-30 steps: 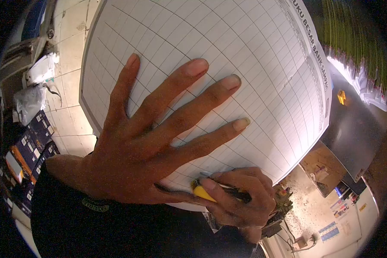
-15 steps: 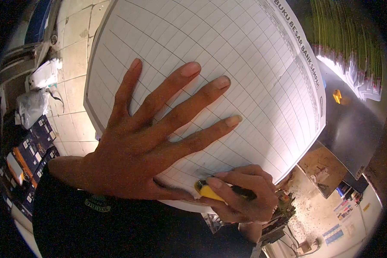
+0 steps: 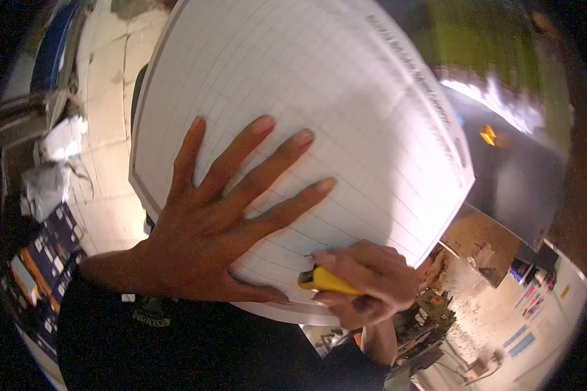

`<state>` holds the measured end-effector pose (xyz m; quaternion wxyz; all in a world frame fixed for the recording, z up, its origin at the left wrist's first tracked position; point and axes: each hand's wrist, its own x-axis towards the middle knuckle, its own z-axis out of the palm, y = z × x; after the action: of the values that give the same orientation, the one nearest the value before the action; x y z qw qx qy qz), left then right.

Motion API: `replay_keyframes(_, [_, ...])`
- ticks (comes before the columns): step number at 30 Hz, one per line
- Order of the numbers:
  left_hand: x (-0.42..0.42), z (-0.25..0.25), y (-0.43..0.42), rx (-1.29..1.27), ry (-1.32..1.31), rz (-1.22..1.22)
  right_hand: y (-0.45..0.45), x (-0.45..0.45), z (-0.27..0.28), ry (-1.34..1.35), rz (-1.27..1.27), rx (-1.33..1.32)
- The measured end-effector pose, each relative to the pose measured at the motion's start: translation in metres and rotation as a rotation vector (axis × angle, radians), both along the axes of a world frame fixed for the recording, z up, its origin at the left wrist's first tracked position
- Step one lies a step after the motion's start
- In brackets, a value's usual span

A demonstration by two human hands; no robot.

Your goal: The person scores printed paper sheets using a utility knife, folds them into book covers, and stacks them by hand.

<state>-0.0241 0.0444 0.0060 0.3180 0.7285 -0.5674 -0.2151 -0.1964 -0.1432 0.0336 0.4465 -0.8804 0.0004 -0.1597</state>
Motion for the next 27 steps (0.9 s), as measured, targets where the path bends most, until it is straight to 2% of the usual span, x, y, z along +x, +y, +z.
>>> replay_keyframes(3, [0.009,0.006,0.006,0.003,-0.066,-0.065,-0.001,-0.006,0.001,0.014,-0.164,0.194])
replay_keyframes(5, [0.018,0.011,0.019,0.101,-0.144,-0.288,0.004,0.002,0.008,0.1,-0.294,0.395])
replay_keyframes(6, [0.022,0.016,0.025,0.077,-0.19,-0.32,-0.003,-0.001,0.005,0.101,-0.193,0.412])
replay_keyframes(8, [0.026,0.029,0.042,0.281,-0.149,-0.324,-0.002,0.0,-0.002,-0.014,-0.178,0.416])
replay_keyframes(9, [0.028,0.034,0.048,0.264,-0.193,-0.356,0.0,0.001,-0.003,-0.086,-0.129,0.435])
replay_keyframes(11, [0.033,0.041,0.058,0.521,-0.329,-0.249,0.004,0.004,0.013,0.04,-0.147,0.421])
replay_keyframes(12, [0.035,0.034,0.066,0.492,-0.379,-0.281,0.002,0.001,0.008,0.058,-0.147,0.332])
replay_keyframes(14, [0.04,0.005,0.086,0.435,-0.652,0.019,0.001,0.0,0.01,0.042,-0.147,0.193])
replay_keyframes(18, [0.05,-0.014,0.113,0.245,-0.699,-0.017,0.003,-0.002,0.018,-0.039,-0.185,0.268])
replay_keyframes(19, [0.051,-0.013,0.122,0.233,-0.693,-0.036,0.006,-0.01,0.028,0.01,-0.268,0.471])
replay_keyframes(20, [0.055,-0.014,0.133,0.014,-0.792,-0.055,0.007,-0.018,0.033,0.065,-0.341,0.678])
replay_keyframes(21, [0.056,-0.006,0.131,0.008,-0.812,-0.057,0.002,-0.026,0.027,-0.132,-0.286,0.5])
replay_keyframes(24, [0.04,0.038,0.108,-0.385,-0.784,0.035,-0.01,-0.059,0.059,-0.025,-0.428,0.288])
replay_keyframes(26, [0.045,0.068,0.094,-0.441,-0.852,-0.004,-0.029,-0.088,0.055,-0.056,-0.47,0.154])
replay_keyframes(27, [0.048,0.082,0.086,-0.456,-0.899,-0.01,-0.029,-0.096,0.059,-0.064,-0.611,0.228])
